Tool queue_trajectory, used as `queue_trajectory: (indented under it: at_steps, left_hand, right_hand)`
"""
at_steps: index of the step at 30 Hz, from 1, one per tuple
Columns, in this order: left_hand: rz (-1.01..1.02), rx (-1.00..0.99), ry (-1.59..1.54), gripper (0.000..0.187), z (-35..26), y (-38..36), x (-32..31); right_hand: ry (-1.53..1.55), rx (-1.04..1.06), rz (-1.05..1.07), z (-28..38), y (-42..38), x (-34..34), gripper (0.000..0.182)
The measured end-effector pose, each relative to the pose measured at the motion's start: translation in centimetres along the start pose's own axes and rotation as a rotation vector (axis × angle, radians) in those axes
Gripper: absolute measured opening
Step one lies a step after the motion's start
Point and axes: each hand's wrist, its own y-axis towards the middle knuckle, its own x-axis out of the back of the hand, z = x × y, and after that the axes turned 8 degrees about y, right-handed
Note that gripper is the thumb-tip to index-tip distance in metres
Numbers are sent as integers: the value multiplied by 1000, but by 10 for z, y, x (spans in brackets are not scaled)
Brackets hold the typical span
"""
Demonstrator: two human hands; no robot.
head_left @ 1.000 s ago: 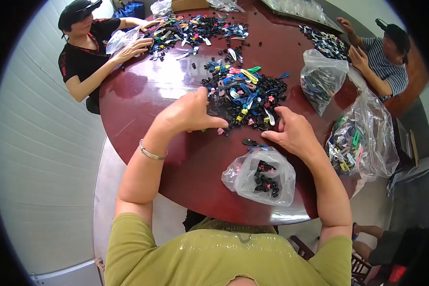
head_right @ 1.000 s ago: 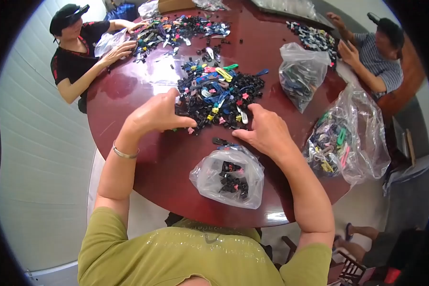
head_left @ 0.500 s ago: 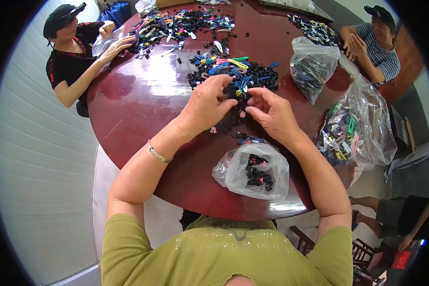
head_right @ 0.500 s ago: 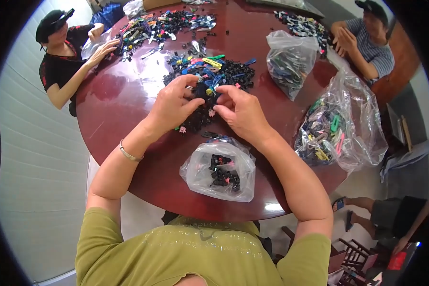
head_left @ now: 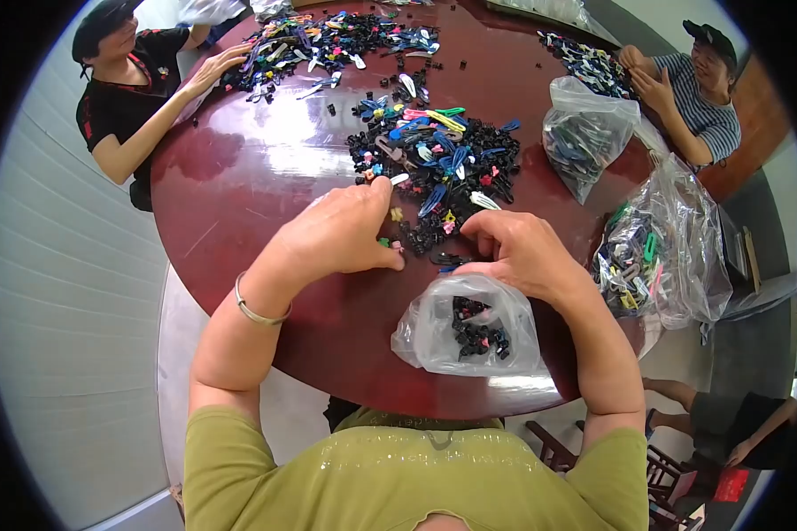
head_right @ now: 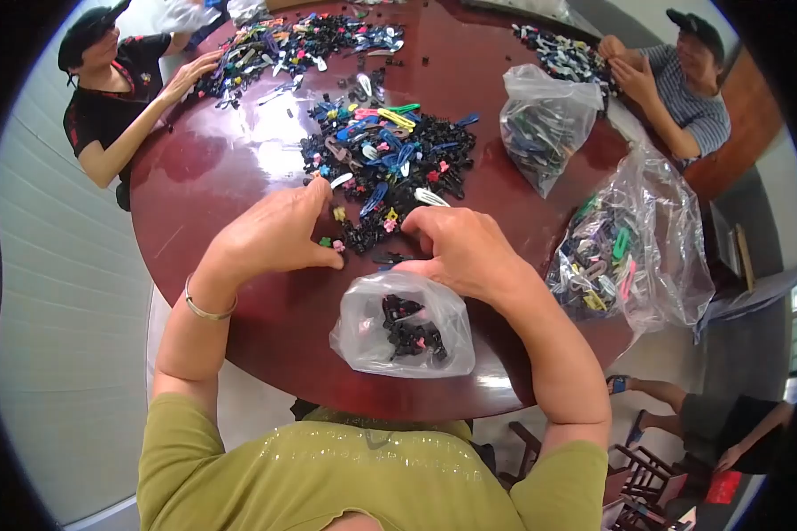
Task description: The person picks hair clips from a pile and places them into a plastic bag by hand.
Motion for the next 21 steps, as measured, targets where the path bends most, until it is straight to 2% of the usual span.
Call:
queue_trajectory:
  at_steps: [1,5,6,9,12,15,21]
  left_hand:
    - [14,26,-79,60,-3,2,-1]
    - [-122,48,-21,54,-6,11,-14]
    - [-154,76,-13,53,-9,14,-16]
    - [-242,139,19,53,-13,21,-23]
    - [-311,138,54,53,-9,25,-28]
    - [-328,99,51,55,-10,16,-18]
    - [-174,-28,81,55,-29,-1,-7]
  right_hand:
    - [13,-17,-19,0,3,-3,45]
    - [58,-38,-71,-10,6,-11,39]
    - [79,-148,-52,-5,7,-8,32]
    - [12,-53,-158,-10,9,-15,27]
    - [-114,81,-365,-23,13,-23,21]
    - [92,-43,-430,-24,12,-10,15]
    - [184,48,-253,-16,4,-6,15]
